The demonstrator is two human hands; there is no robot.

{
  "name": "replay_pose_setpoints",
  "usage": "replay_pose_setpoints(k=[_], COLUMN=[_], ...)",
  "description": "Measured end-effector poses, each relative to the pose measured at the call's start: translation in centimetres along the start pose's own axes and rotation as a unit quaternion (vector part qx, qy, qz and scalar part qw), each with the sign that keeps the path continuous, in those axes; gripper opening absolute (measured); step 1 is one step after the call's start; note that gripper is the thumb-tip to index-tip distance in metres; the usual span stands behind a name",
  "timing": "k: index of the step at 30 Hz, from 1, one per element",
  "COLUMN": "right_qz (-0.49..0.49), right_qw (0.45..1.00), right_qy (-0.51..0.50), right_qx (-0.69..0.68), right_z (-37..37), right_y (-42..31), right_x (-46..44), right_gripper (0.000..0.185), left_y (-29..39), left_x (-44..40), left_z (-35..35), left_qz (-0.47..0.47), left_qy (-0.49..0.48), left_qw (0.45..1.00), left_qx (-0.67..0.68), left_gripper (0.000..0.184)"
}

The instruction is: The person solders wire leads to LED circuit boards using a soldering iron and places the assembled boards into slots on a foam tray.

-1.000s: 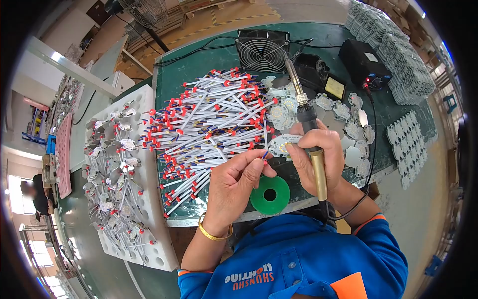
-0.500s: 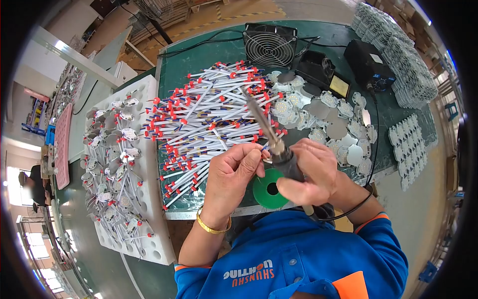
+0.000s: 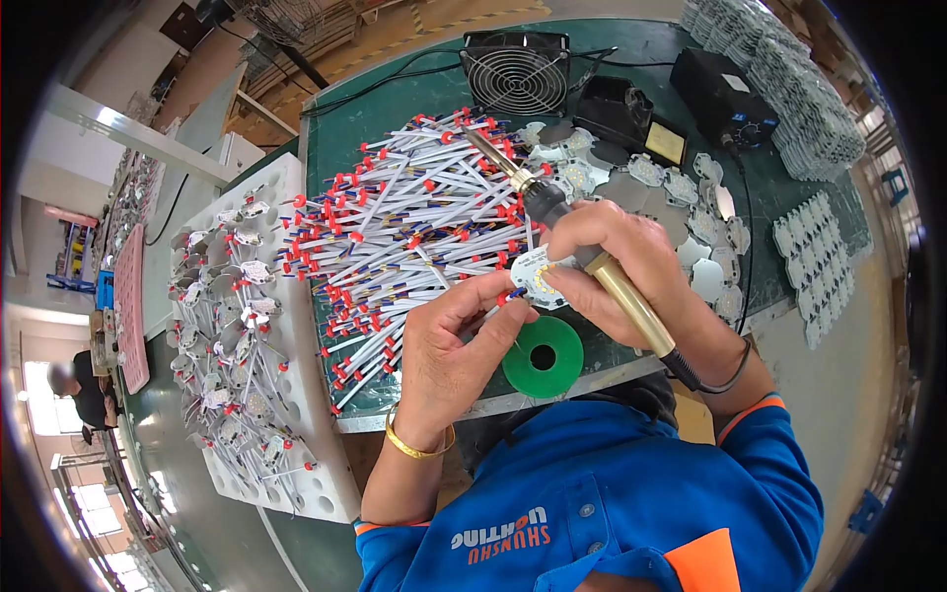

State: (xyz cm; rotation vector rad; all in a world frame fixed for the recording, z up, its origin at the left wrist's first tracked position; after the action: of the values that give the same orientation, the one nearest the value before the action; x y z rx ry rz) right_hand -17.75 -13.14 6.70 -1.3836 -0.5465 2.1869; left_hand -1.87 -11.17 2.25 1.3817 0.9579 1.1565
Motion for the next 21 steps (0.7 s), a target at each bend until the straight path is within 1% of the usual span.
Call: replay_pose_setpoints(k=[2, 5, 7, 10, 17, 19, 21], right_qz=[-0.007, 0.01, 0.0, -0.01, -0.024, -0.038, -0.047], right_qw=[1.0, 1.0, 0.999, 0.999, 0.997, 0.994, 0.993], right_qy=[-0.011, -0.008, -0.03, -0.036, -0.05, -0.083, -0.088], right_qx=[-0.016, -0.029, -0.033, -0.027, -0.056, -0.056, -0.064], right_z=[-0.21, -0.2, -0.24, -0.34, -0.35, -0.35, -0.47], right_y=[0.15, -0.01, -0.01, 0.21, 0.42, 0.55, 0.73], right_x=[-0.05, -0.23, -0.32, -0.38, -0.72, -0.81, -0.8], right_gripper=[0.025, 0.025, 0.027, 0.026, 0.026, 0.025, 0.024], left_y=[0.03, -0.34, -0.17, -0.35, -0.53, -0.46, -0.53], left_x=[-0.02, -0.09, -0.13, -0.33, -0.73, -0.77, -0.78], left_z=[0.06, 0.47, 0.36, 0.46, 0.69, 0.58, 0.68], left_qz=[-0.008, 0.003, -0.003, 0.007, 0.027, 0.034, 0.036], left_qy=[0.001, 0.013, 0.0, -0.016, -0.021, -0.035, -0.041], left_qw=[1.0, 1.0, 1.0, 1.0, 0.999, 0.999, 0.998], left_qx=[-0.006, -0.022, -0.025, -0.023, -0.029, -0.002, -0.006], left_gripper=[0.018, 0.017, 0.017, 0.017, 0.017, 0.017, 0.017])
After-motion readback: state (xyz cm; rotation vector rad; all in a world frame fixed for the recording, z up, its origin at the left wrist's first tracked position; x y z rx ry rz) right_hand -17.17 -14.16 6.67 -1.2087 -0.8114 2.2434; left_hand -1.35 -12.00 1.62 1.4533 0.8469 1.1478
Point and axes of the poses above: each hand's wrist, its own x-axis away from the middle knuckle, its own z-axis out of the back of the hand, y = z × x, the point moved 5 cm from there along -x, towards the middle knuckle, and after that the axes turned 6 degrees about z, right-handed, at the moved point
